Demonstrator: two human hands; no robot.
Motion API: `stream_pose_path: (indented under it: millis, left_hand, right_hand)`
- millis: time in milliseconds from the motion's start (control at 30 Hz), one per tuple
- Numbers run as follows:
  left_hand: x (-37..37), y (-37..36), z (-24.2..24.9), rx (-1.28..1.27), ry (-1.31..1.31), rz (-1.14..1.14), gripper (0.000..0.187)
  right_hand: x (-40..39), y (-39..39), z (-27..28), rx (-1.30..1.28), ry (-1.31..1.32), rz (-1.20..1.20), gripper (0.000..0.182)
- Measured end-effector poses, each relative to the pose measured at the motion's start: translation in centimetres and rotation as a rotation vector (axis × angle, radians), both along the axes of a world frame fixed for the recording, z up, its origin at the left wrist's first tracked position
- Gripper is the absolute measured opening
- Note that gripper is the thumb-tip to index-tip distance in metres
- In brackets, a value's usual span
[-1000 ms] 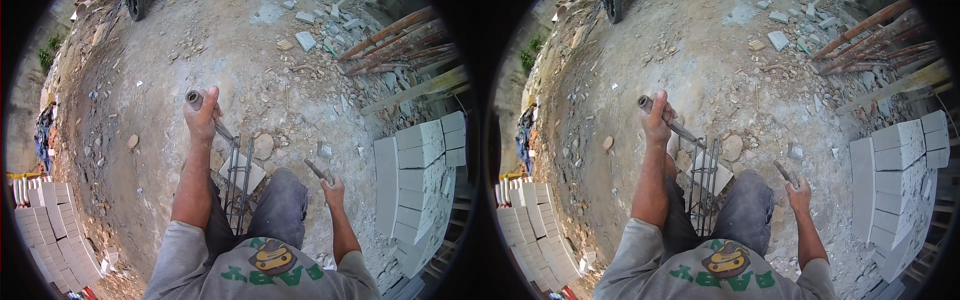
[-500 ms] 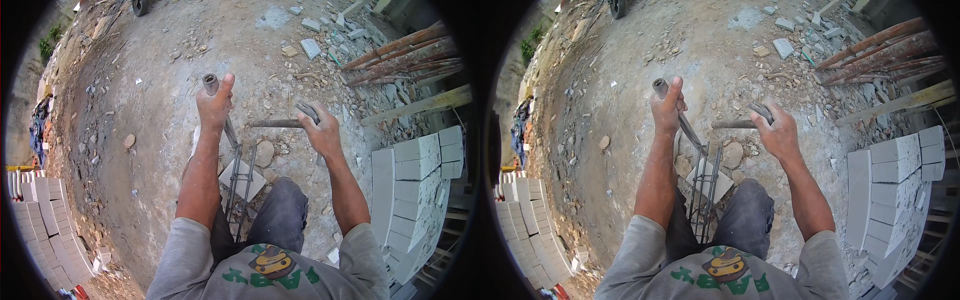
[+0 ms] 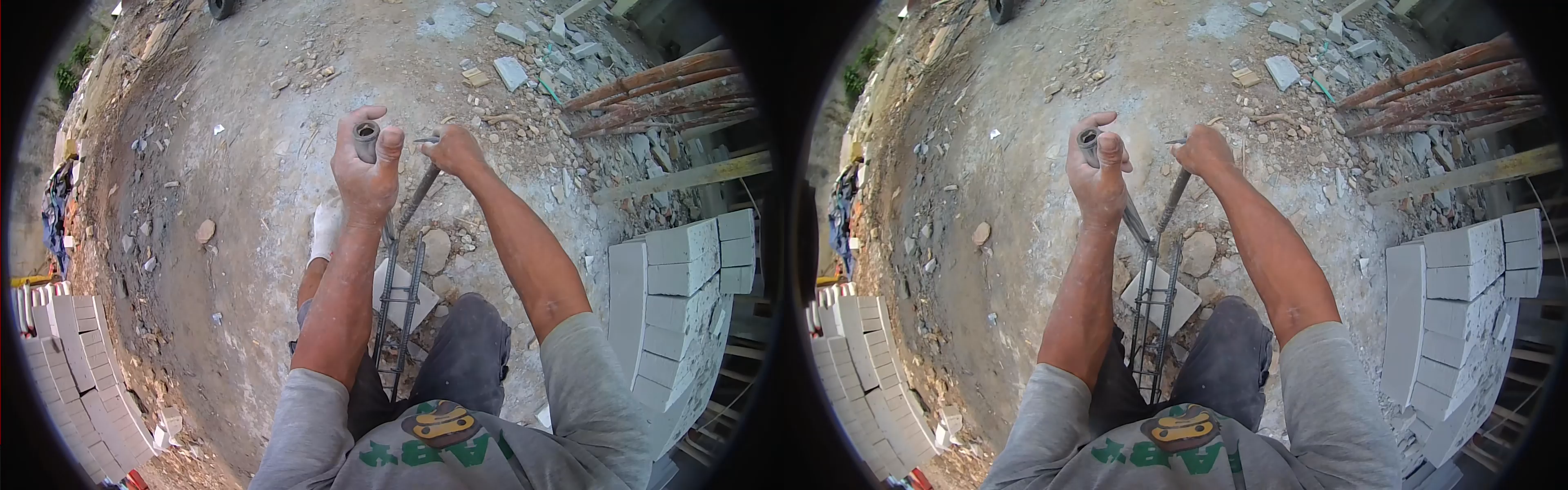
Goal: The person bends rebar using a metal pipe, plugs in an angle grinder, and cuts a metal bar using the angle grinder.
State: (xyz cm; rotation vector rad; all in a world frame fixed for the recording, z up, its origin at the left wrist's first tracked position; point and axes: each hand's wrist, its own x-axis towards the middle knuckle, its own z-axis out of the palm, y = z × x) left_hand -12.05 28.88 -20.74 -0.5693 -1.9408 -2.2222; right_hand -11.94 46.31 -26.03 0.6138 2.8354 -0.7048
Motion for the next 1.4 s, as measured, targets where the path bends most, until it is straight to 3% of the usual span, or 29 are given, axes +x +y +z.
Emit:
stream_pose_path:
  millis: [100,200,500,600,667,767,1000,1100,1400]
  left_hand:
    - [-0.2,0.2,0.2,-0.009,0.067,-0.005,0.071]
    - [-0.4,0.1,0.7,-0.016,0.089,-0.022,0.068]
    - [-0.6,0.2,2.6,0.12,-0.012,-0.064,0.024]
    - [-0.4,0.0,3.7,0.155,-0.113,-0.106,0.019]
    - [-0.4,-0.1,4.2,0.136,-0.162,-0.117,0.021]
    - [-0.5,0.2,4.7,0.136,-0.215,-0.132,0.022]
    - [-0.7,0.6,4.5,0.13,-0.281,-0.11,0.03]
    - [-1.2,0.6,4.0,0.075,-0.25,-0.022,0.037]
    - [-0.9,2.6,3.2,-0.048,-0.061,0.112,0.037]
  right_hand:
    - [-1.4,0.3,-1.4,-0.025,-0.056,-0.015,0.039]
    - [-2.3,0.7,-1.1,-0.05,-0.126,-0.012,0.039]
    - [-3.6,0.9,-1.8,-0.086,-0.219,0.015,0.038]
    - [-3.9,0.8,-2.3,-0.125,-0.264,0.005,0.035]
    - [-4.6,0.7,-1.4,-0.134,-0.363,0.021,0.034]
    - [-5.8,0.1,-1.9,0.073,-0.333,0.071,0.03]
    - [-7.0,-3.0,-3.0,0.143,-0.22,0.071,0.028]
    - [-7.2,-3.6,-3.7,0.125,-0.17,0.093,0.028]
    - [-6.3,-3.3,-4.0,0.083,-0.204,-0.012,0.029]
